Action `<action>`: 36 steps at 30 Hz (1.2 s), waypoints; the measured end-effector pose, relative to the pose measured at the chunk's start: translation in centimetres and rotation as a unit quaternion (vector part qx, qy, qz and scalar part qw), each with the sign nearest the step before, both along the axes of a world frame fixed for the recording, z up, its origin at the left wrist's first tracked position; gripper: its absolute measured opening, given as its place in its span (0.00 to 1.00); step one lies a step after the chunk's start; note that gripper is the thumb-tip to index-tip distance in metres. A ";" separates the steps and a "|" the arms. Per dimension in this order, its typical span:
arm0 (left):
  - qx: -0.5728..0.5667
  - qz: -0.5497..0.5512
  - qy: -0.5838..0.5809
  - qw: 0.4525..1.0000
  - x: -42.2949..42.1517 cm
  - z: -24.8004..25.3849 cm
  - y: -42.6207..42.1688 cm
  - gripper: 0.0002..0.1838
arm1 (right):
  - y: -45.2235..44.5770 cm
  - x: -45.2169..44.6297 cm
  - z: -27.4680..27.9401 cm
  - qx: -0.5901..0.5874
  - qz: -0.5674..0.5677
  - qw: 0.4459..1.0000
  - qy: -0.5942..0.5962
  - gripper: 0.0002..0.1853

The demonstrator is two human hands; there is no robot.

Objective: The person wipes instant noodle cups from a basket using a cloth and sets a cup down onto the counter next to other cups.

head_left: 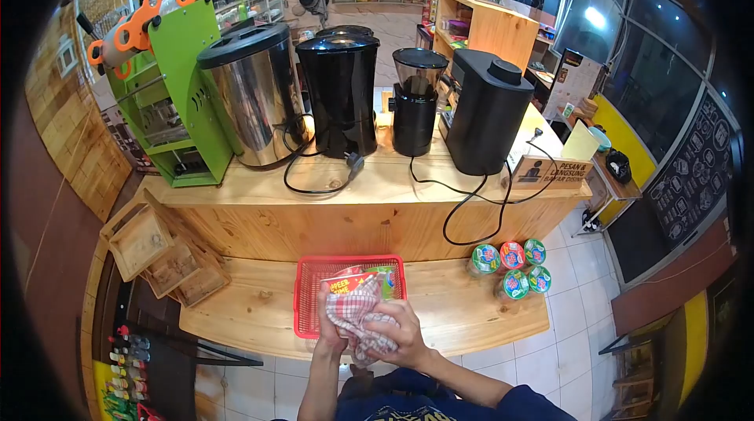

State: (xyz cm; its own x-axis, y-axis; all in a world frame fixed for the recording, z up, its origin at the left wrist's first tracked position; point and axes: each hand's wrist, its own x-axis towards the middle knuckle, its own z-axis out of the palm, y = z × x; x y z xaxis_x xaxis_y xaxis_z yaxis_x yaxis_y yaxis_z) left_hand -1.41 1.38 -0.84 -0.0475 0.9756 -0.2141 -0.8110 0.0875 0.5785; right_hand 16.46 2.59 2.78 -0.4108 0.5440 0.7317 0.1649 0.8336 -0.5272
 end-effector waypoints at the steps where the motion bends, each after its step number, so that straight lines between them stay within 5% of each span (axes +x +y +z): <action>1: -0.003 -0.006 0.010 1.000 0.0 -0.8 0.2 0.46 | -0.2 0.0 -0.1 0.002 0.008 1.000 -0.010 0.25; 7: 0.060 -0.022 -0.005 0.998 3.1 1.0 -0.2 0.44 | 4.8 0.8 3.1 0.005 -0.074 0.997 0.025 0.28; 8: 0.047 -0.029 0.031 0.998 3.5 2.4 -0.6 0.37 | 5.1 0.8 3.3 0.000 -0.082 0.996 0.030 0.28; 11: 0.017 -0.027 -0.025 0.999 1.6 -2.3 -0.1 0.44 | 4.1 0.6 2.6 0.001 -0.059 0.998 0.023 0.26; 12: -0.012 0.017 -0.031 0.999 2.7 1.8 0.1 0.45 | 3.2 0.5 1.9 0.002 -0.039 0.999 0.015 0.26; 16: 0.014 -0.011 -0.018 1.000 -0.2 0.6 0.2 0.47 | 0.4 0.1 0.4 0.006 0.011 1.000 -0.010 0.26; 23: -0.007 -0.004 0.035 0.999 2.9 0.2 -0.2 0.42 | 4.1 0.2 2.5 -0.011 -0.095 0.995 0.029 0.26; 28: -0.042 0.036 0.052 0.997 2.1 1.5 -1.0 0.45 | 1.0 0.1 -0.1 -0.035 -0.047 0.998 0.015 0.26; 32: 0.008 -0.057 -0.008 0.998 -1.0 -1.5 0.3 0.47 | -0.5 -0.2 -0.4 -0.017 0.001 1.000 -0.007 0.26; 36: -0.006 -0.062 -0.025 0.998 0.9 -0.8 -0.2 0.41 | 3.5 -0.1 1.7 0.000 -0.059 0.998 0.021 0.26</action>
State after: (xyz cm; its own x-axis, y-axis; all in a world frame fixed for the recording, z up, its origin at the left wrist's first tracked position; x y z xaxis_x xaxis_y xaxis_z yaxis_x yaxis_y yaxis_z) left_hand -0.55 1.16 -1.62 0.0853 0.9705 -0.2253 -0.8211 0.1966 0.5359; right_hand 16.34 6.08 4.52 -0.3124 0.5865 0.7473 0.2390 0.8099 -0.5357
